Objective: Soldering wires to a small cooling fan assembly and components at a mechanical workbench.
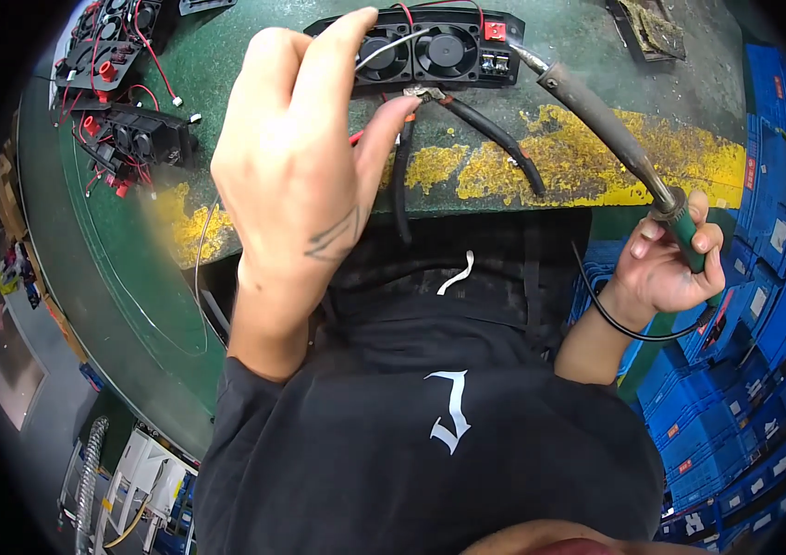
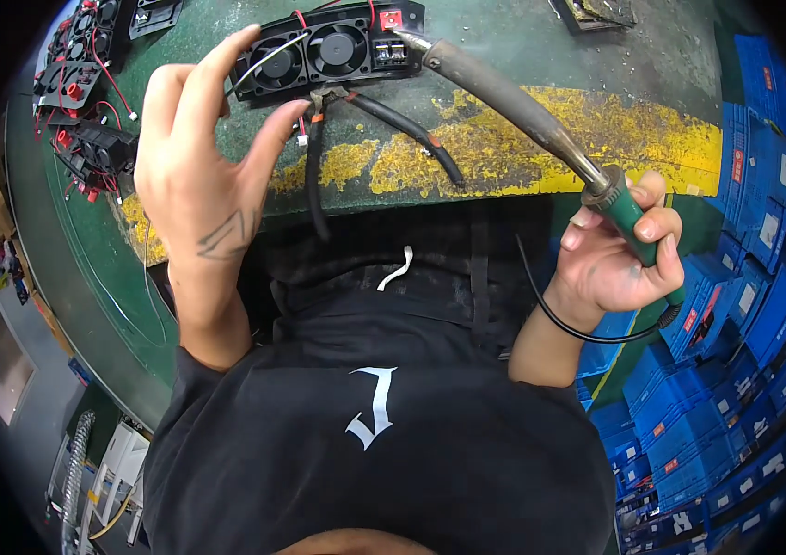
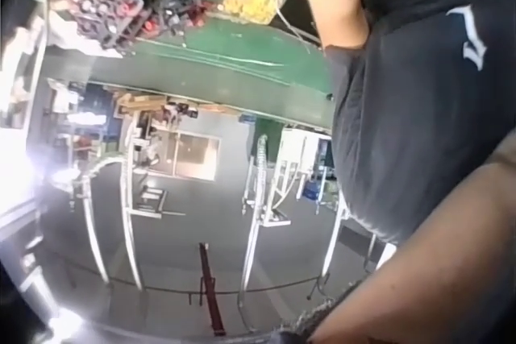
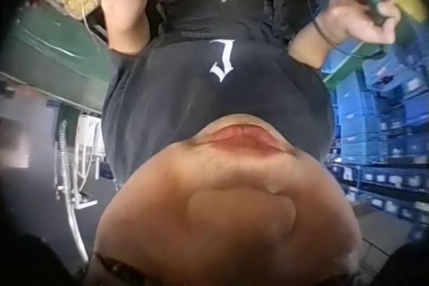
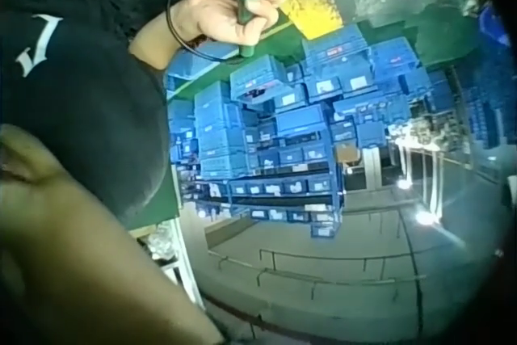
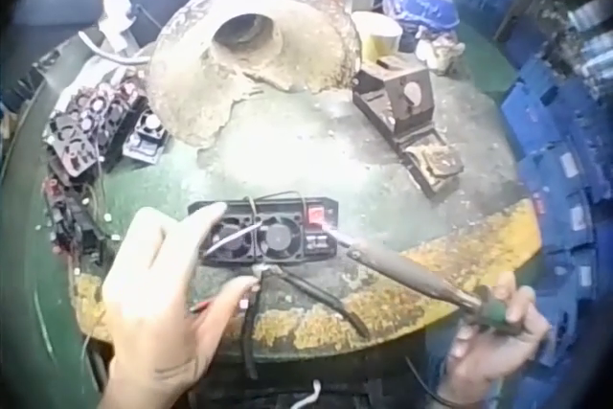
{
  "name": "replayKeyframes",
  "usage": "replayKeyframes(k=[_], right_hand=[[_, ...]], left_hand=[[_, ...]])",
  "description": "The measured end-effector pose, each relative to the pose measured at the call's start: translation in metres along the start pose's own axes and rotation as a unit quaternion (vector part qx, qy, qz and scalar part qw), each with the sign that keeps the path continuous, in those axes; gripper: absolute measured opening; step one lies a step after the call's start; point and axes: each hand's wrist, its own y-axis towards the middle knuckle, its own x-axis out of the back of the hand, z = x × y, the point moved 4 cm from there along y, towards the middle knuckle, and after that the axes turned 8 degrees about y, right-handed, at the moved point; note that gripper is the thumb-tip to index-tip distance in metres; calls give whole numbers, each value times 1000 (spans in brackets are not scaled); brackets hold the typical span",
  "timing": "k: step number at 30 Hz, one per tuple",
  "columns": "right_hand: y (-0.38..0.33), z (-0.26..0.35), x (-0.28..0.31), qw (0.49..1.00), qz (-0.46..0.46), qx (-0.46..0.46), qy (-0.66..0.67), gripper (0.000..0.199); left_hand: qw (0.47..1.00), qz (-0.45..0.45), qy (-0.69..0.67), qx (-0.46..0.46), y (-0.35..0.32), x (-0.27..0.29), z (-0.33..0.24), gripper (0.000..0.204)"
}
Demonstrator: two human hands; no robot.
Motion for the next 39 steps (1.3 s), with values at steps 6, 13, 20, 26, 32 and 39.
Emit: replayKeyframes(k=[6, 13, 20, 26, 32, 39], right_hand=[[9, -4, 6, 1000, 3, -6, 16, 32], [20, 5, 2, 999, -6, 30, 14, 32], [45, 8, -8, 998, 2, 59, 2, 32], [79, 3, -26, 997, 11, 71, -16, 32], [122, -6, -42, 995, 62, 40, -60, 34], [160, -25, -54, 986, 130, 21, -100, 35]], left_hand=[[971, 201, -7, 129, 23, -6, -13, 61], [1000, 23, -11, -14, 26, -23, -1, 44], [1000, -17, 3, -10, 55, -24, 17, 39], [1000, -21, 12, 3, 82, -40, 21, 35], [999, 6, 17, 31, 82, -55, 16, 37], [999, 1, -19, 43, 69, -48, 21, 46]])
